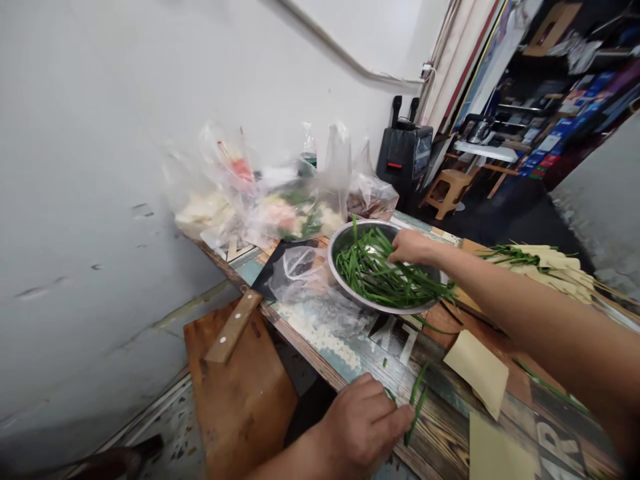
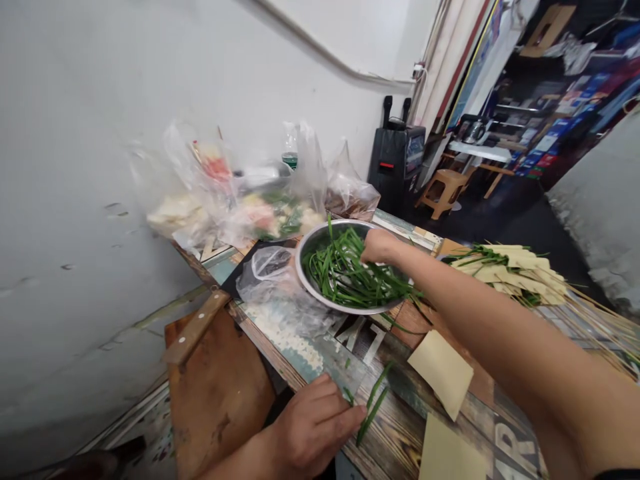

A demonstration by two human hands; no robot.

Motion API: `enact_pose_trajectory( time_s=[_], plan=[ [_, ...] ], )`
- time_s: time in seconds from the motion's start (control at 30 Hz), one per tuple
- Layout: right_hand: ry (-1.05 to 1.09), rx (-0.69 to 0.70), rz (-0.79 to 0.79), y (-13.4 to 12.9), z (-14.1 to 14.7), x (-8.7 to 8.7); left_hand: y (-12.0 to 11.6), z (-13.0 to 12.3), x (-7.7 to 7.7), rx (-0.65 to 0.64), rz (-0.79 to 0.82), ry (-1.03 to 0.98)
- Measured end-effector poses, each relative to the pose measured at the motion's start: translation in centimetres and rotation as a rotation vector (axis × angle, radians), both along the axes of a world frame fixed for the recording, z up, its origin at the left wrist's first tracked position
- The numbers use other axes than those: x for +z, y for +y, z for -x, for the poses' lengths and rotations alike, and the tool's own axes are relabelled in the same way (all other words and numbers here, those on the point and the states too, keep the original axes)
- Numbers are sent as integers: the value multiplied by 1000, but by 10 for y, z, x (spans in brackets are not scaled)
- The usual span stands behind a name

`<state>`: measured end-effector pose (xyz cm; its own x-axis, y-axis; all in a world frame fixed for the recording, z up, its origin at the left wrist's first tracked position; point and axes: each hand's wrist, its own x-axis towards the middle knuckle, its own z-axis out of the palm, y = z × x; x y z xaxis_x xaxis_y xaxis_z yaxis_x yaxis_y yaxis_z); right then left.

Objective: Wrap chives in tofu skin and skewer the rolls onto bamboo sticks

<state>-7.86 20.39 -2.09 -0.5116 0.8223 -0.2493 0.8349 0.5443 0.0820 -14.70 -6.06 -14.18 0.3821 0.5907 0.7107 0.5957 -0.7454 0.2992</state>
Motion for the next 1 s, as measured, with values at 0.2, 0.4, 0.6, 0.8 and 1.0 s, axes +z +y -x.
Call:
enact_pose_trajectory(
  time_s=[0.2, 0.4, 0.6, 0.8, 1.0],
  plan=[
    [-75, 113, -148, -1, 0, 28, 1, 6, 18, -42, 21, -76],
    [-128, 215, -175, -12, -5, 32, 16, 24, 59, 88, -98, -113],
    [382, 82, -397, -20, -12, 63, 72, 44, 101, 495, 33, -287],
    [742, 16, -185, -36, -23, 85, 145, 51, 123, 416, 298, -563],
    [1124, -117, 213, -66, -28, 94, 166, 20, 142, -61, 605, -905]
  ],
)
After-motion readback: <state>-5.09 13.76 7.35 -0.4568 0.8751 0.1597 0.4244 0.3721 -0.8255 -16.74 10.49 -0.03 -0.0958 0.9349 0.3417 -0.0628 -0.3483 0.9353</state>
